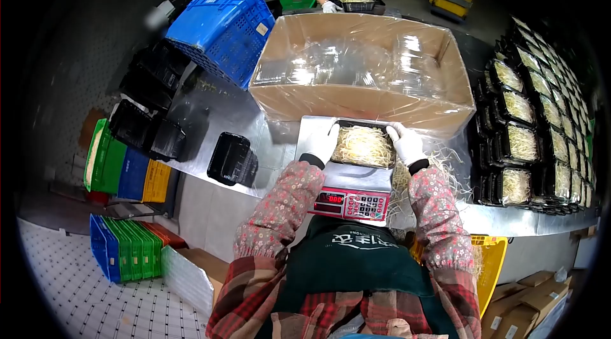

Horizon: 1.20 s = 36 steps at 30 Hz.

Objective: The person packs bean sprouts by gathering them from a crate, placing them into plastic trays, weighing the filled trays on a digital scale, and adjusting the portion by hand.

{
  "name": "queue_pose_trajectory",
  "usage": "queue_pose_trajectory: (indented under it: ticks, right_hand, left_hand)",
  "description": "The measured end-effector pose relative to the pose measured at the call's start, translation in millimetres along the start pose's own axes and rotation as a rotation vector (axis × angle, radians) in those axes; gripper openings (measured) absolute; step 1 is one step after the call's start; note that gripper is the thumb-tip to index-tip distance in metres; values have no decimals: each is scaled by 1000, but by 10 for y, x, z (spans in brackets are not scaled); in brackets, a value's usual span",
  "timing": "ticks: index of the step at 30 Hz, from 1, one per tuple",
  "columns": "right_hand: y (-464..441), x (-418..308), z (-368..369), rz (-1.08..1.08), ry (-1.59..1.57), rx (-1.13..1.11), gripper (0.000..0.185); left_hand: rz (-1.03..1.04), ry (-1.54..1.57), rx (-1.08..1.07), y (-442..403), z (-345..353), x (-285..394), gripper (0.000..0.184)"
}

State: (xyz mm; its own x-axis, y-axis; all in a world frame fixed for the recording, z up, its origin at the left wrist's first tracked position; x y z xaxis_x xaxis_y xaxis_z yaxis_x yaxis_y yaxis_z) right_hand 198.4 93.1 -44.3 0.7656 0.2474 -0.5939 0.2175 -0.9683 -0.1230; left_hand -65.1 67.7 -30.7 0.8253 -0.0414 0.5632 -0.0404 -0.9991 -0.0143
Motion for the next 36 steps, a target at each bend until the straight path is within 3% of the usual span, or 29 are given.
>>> queue_pose_trajectory:
  ticks: [1,3,4,5,7,12,17,19,20,21,23,25,26,27,30,33,36]
  right_hand:
    - [3,49,53,1,-1,1,34]
    - [-73,284,273,8,-470,-32,34]
    - [-104,367,355,83,-589,-80,32]
    - [-124,373,336,82,-589,-78,32]
    - [-120,460,438,317,-824,-261,27]
    - [-157,563,618,183,-1105,-104,15]
    - [-152,507,606,135,-1057,0,17]
    - [-95,503,504,124,-997,12,19]
    - [15,429,345,262,-963,-87,20]
    - [154,339,171,401,-924,-184,21]
    - [460,161,-8,407,-945,-407,25]
    - [788,230,266,466,-1199,-575,22]
    - [862,208,316,463,-1343,-504,20]
    - [889,180,358,451,-1485,-428,19]
    - [838,291,517,473,-1492,-334,14]
    - [765,315,579,471,-1506,-152,15]
    - [714,235,493,446,-1485,-102,16]
  left_hand:
    - [1,-1,-1,-16,182,-157,32]
    - [-15,643,104,-152,642,-671,35]
    - [-86,886,78,-127,611,-605,38]
    - [-84,886,77,-170,565,-642,38]
    - [-256,1020,-291,-262,696,-746,38]
    - [-342,1353,-228,-269,750,-756,33]
    - [-349,1419,-189,-256,806,-706,24]
    - [-190,1060,-92,-263,735,-745,27]
    - [-138,1006,-56,-130,606,-674,31]
    - [-121,1190,-138,-17,624,-716,35]
    - [-352,1105,-226,488,48,-140,37]
    - [-579,1233,-410,782,364,-359,33]
    - [-536,1423,-380,836,427,-282,19]
    - [-542,1422,-386,848,485,-288,19]
    - [-493,1526,-234,794,548,-345,8]
    - [-430,1393,-131,710,571,-347,10]
    - [-509,1370,-66,723,565,-309,12]
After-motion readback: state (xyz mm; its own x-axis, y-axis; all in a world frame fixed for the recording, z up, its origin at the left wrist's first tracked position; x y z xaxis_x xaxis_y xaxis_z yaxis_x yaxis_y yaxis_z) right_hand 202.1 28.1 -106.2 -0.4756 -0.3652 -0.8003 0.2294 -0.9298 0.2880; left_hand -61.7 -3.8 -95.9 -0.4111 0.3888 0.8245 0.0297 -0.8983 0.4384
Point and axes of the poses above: each hand's wrist, its own y-axis away from the middle knuckle, its own z-axis out of the palm, x = y × z, the point moved 6 cm from there along -y, towards the middle knuckle, and after that the axes turned 7 degrees about -x, right-handed, at the moved point
